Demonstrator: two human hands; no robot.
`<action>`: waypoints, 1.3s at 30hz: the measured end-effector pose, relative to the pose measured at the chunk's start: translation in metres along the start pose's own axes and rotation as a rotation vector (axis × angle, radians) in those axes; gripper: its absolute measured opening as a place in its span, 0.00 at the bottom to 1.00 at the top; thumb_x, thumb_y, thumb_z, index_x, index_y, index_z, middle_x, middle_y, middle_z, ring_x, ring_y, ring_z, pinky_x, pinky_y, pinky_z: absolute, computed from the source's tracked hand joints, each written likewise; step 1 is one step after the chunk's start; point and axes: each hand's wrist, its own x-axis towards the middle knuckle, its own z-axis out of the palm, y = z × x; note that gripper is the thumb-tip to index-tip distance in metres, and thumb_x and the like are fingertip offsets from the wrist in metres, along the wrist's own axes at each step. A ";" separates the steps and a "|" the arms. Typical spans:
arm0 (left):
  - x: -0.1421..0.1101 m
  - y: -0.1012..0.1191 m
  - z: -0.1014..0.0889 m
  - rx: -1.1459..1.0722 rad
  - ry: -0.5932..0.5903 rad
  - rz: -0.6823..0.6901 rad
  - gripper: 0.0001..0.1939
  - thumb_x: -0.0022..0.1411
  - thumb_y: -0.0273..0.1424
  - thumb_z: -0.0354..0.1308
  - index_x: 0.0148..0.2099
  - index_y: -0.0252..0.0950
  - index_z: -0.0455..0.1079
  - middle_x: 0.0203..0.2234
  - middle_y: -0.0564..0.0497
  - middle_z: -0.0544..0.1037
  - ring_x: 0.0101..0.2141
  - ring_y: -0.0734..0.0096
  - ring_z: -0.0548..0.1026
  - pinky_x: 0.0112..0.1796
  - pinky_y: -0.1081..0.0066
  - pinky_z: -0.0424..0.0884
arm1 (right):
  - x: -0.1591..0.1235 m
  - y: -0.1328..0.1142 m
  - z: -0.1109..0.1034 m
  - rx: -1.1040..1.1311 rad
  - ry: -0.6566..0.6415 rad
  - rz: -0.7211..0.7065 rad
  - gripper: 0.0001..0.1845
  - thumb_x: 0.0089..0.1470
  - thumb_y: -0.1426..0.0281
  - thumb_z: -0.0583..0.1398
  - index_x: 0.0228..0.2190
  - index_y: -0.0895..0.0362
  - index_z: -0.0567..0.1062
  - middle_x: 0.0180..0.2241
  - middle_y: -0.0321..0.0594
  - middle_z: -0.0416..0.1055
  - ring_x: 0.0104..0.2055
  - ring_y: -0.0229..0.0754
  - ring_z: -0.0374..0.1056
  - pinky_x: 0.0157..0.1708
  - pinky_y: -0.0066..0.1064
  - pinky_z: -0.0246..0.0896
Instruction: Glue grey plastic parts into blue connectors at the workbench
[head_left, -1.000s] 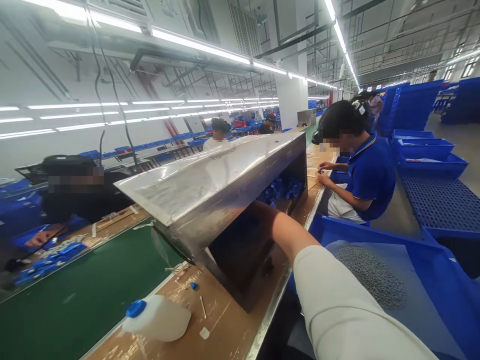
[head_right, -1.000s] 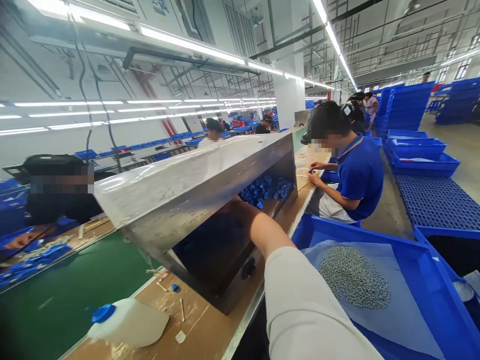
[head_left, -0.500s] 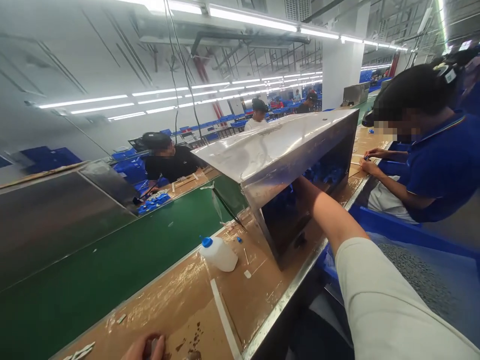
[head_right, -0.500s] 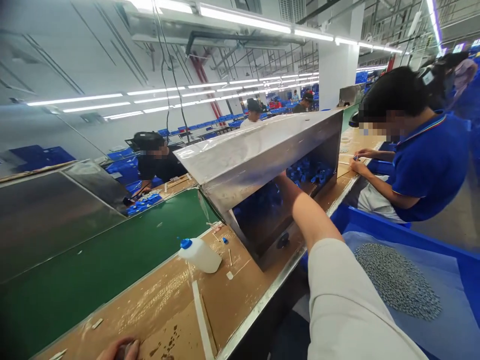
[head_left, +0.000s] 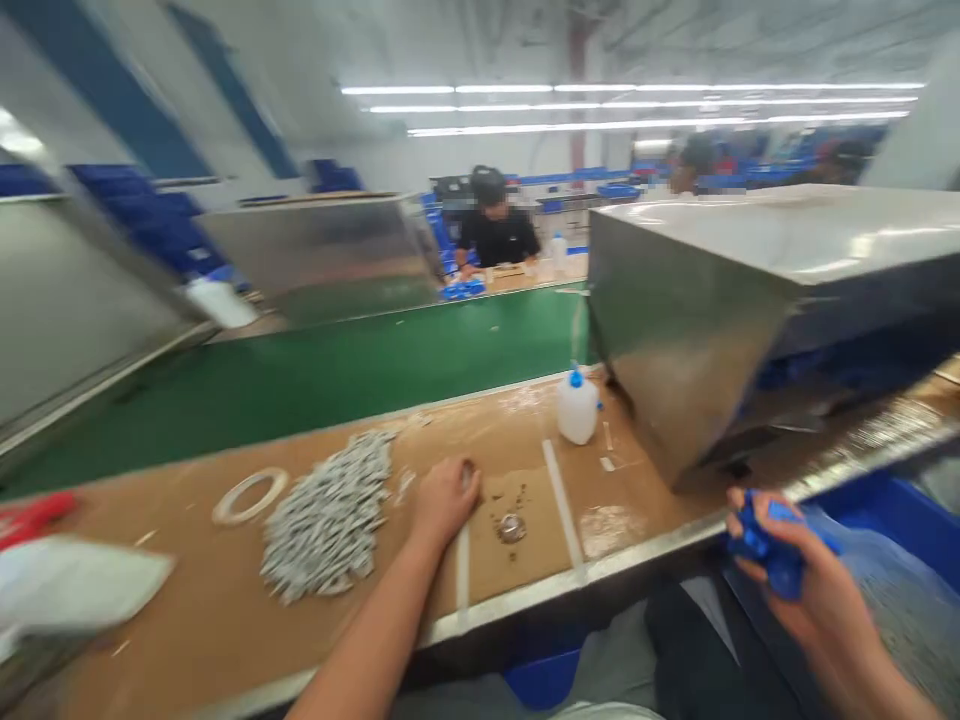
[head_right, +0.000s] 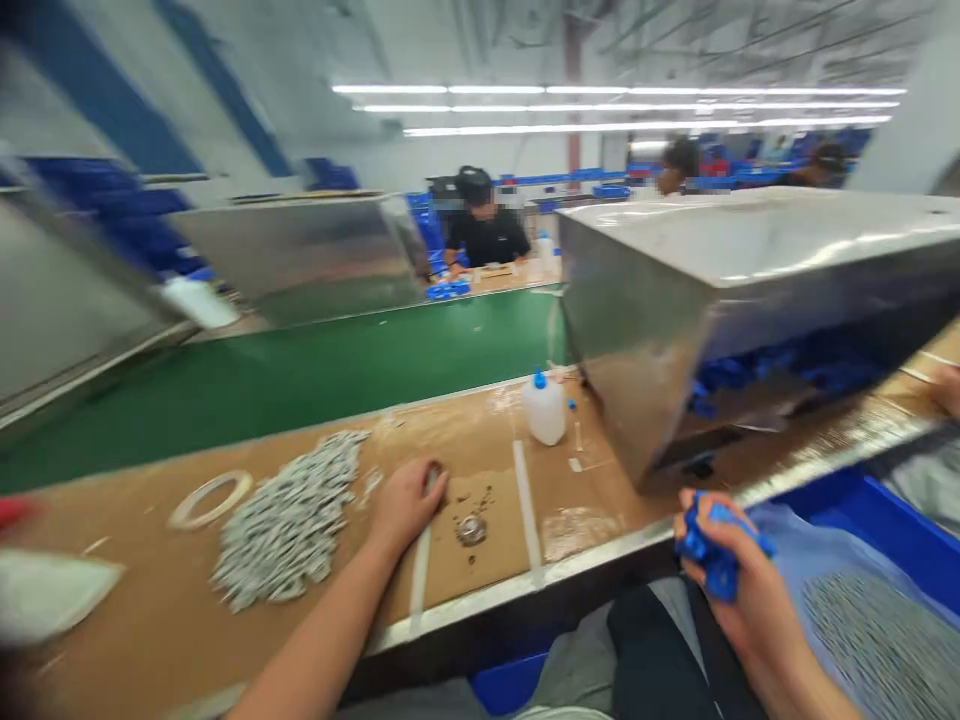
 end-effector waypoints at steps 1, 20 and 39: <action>-0.001 0.000 0.002 0.000 0.000 -0.003 0.12 0.71 0.37 0.50 0.46 0.36 0.70 0.43 0.42 0.78 0.46 0.56 0.74 0.48 0.62 0.67 | -0.013 0.017 0.016 -0.064 -0.088 0.047 0.12 0.36 0.60 0.72 0.24 0.47 0.77 0.37 0.47 0.71 0.26 0.44 0.68 0.08 0.27 0.55; -0.060 0.001 -0.017 0.018 0.059 -0.162 0.24 0.67 0.40 0.59 0.60 0.35 0.65 0.52 0.38 0.72 0.54 0.48 0.70 0.54 0.54 0.69 | 0.081 0.186 0.304 -1.064 -1.249 -0.715 0.23 0.44 0.68 0.72 0.44 0.54 0.81 0.51 0.46 0.72 0.58 0.53 0.64 0.56 0.38 0.65; 0.035 -0.008 0.007 -0.124 0.065 -0.155 0.29 0.65 0.45 0.63 0.62 0.34 0.67 0.53 0.35 0.72 0.55 0.45 0.69 0.52 0.55 0.69 | 0.130 0.161 0.333 -1.749 -1.309 -0.740 0.39 0.49 0.81 0.53 0.63 0.55 0.71 0.70 0.49 0.59 0.66 0.52 0.66 0.62 0.44 0.66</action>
